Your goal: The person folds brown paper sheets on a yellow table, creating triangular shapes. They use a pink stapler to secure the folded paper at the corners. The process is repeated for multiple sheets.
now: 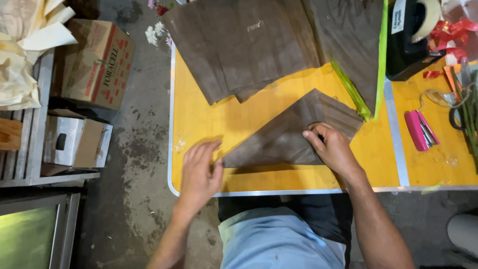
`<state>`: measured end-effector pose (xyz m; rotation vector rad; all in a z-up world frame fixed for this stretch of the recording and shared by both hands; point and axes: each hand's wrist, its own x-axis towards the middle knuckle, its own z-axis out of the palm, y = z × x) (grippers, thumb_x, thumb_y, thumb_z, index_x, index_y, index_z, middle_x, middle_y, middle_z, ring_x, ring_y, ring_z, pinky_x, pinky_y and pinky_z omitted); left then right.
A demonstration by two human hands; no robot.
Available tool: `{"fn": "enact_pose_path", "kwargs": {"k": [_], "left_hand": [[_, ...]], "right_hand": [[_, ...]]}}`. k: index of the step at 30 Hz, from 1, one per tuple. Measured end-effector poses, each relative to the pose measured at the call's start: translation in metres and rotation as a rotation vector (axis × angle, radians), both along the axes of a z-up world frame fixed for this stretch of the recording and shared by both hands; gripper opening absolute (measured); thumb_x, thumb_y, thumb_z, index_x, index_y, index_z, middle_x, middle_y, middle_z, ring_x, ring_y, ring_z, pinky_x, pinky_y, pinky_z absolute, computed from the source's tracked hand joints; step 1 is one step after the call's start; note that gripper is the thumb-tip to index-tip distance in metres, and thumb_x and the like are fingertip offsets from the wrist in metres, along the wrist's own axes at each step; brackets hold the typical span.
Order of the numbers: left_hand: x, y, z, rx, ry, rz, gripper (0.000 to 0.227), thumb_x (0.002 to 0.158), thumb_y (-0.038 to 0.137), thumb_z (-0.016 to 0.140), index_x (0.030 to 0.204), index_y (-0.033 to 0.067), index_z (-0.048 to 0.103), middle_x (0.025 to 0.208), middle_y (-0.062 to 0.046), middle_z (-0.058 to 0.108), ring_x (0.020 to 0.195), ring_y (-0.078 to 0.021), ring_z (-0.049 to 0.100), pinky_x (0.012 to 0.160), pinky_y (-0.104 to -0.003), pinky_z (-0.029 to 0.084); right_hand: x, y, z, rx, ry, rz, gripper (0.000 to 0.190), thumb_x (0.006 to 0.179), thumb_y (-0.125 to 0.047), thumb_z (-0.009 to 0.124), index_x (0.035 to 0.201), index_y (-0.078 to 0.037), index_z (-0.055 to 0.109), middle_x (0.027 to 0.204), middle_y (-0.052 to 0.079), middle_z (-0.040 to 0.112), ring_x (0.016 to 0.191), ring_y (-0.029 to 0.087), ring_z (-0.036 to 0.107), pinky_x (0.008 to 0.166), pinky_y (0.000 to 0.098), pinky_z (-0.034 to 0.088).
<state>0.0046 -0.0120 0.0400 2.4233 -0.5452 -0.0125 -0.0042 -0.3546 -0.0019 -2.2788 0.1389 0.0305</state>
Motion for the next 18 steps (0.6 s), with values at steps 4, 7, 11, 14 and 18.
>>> {"fn": "enact_pose_path", "kwargs": {"k": [4,7,11,14,18], "left_hand": [[0.011,-0.071,-0.011,-0.033,-0.145,-0.324,0.045,0.103,0.019,0.040,0.145,0.0094,0.056,0.132,-0.018,0.063,0.130,-0.0394,0.056,0.114,-0.055,0.037],[0.018,-0.112,-0.028,0.050,-0.199,-0.299,0.046,0.106,0.025,0.046,0.150,0.0117,0.053,0.149,-0.021,0.055,0.139,-0.0420,0.049,0.115,-0.059,0.033],[0.020,-0.123,-0.076,0.204,-0.200,-0.267,0.056,0.107,0.046,0.042,0.154,0.0167,0.049,0.156,-0.023,0.046,0.144,-0.0445,0.042,0.116,-0.062,0.028],[0.019,-0.123,-0.084,0.193,-0.201,-0.266,0.058,0.107,0.046,0.044,0.157,0.0153,0.045,0.159,-0.026,0.040,0.147,-0.0466,0.036,0.118,-0.063,0.023],[0.017,-0.121,-0.083,0.184,-0.143,-0.258,0.061,0.109,0.049,0.040,0.158,0.0149,0.042,0.162,-0.025,0.036,0.150,-0.0452,0.032,0.120,-0.062,0.017]], "right_hand": [[-0.002,-0.001,-0.001,-0.078,-0.009,0.036,0.035,0.104,-0.030,0.066,0.083,-0.003,0.067,0.113,0.018,0.076,0.107,0.044,0.070,0.087,0.0511,0.054],[0.002,-0.001,-0.003,-0.075,-0.042,0.044,0.034,0.103,-0.029,0.067,0.082,-0.002,0.066,0.111,0.019,0.076,0.106,0.046,0.069,0.085,0.0563,0.053],[0.007,-0.005,-0.013,-0.074,-0.038,0.003,0.031,0.101,-0.031,0.067,0.083,-0.005,0.068,0.104,0.015,0.077,0.102,0.043,0.070,0.085,0.0516,0.055],[0.005,-0.006,-0.006,-0.019,-0.036,-0.032,0.028,0.100,-0.029,0.068,0.086,-0.004,0.071,0.097,0.017,0.077,0.099,0.043,0.071,0.082,0.0525,0.054],[-0.017,-0.010,0.013,0.039,-0.049,-0.122,0.019,0.103,-0.024,0.063,0.115,-0.013,0.072,0.098,0.015,0.078,0.101,0.036,0.072,0.084,0.0489,0.056]]}}
